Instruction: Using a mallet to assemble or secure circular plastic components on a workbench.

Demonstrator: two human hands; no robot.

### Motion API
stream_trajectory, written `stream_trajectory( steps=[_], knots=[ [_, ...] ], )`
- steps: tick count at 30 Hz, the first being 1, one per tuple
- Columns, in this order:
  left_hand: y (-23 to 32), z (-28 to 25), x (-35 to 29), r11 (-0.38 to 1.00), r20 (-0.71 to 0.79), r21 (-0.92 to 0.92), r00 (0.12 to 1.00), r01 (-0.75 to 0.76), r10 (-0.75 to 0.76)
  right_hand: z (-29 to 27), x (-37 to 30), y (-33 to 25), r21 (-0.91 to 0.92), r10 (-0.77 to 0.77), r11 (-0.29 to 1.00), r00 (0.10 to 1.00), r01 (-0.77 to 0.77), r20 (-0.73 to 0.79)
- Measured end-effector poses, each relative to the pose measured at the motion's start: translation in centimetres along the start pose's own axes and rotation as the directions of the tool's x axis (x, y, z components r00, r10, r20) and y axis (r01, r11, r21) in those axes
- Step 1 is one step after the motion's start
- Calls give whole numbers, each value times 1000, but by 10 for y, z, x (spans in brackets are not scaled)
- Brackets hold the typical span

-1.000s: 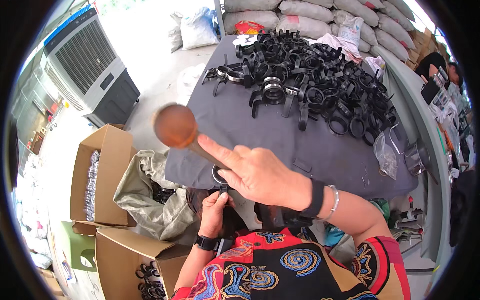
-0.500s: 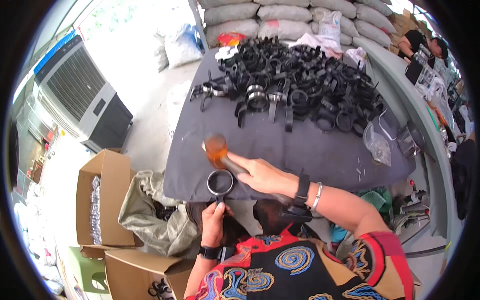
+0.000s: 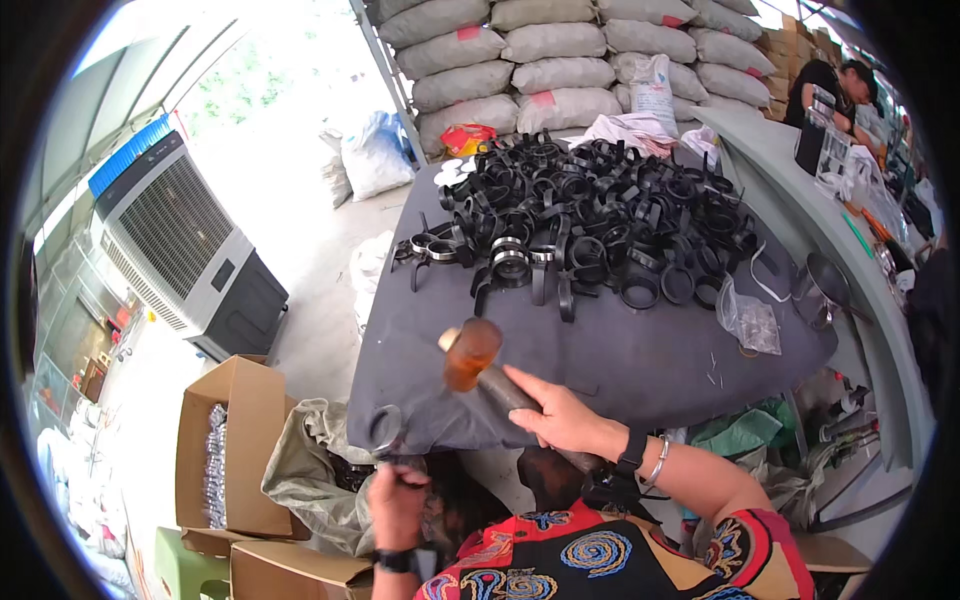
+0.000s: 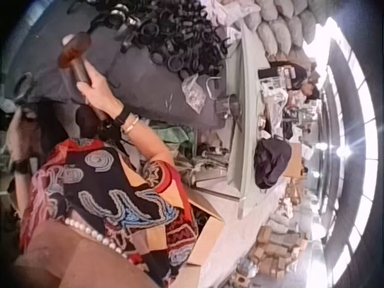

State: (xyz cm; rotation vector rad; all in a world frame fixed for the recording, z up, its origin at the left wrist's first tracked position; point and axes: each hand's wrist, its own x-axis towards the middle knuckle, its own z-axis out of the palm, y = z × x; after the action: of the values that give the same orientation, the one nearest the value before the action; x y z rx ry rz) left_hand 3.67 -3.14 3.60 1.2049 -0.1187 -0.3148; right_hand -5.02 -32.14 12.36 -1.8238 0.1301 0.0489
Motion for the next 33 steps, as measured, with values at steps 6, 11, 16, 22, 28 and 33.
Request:
stream_trajectory(
  steps=[6,11,16,22,28,33],
  knots=[
    [68,-178,-62,798,-472,-414,853,-438,223,-29,5,26,279,-145,931,942,234,-304],
    [104,-201,-126,670,-856,-471,481,-574,-190,-48,0,50,317,-133,913,920,259,-369],
    [90,-154,-21,913,-412,-267,893,-310,183,-51,-7,51,383,-148,877,921,290,-360],
    [129,49,171,967,81,248,996,-60,41,-52,0,56,386,-110,891,939,239,-327],
    [57,132,367,400,133,904,988,-153,77,-48,-4,49,381,-82,900,941,212,-330],
    [20,161,384,38,266,959,935,-282,234,-49,-2,53,373,-85,902,935,219,-345]
  ],
)
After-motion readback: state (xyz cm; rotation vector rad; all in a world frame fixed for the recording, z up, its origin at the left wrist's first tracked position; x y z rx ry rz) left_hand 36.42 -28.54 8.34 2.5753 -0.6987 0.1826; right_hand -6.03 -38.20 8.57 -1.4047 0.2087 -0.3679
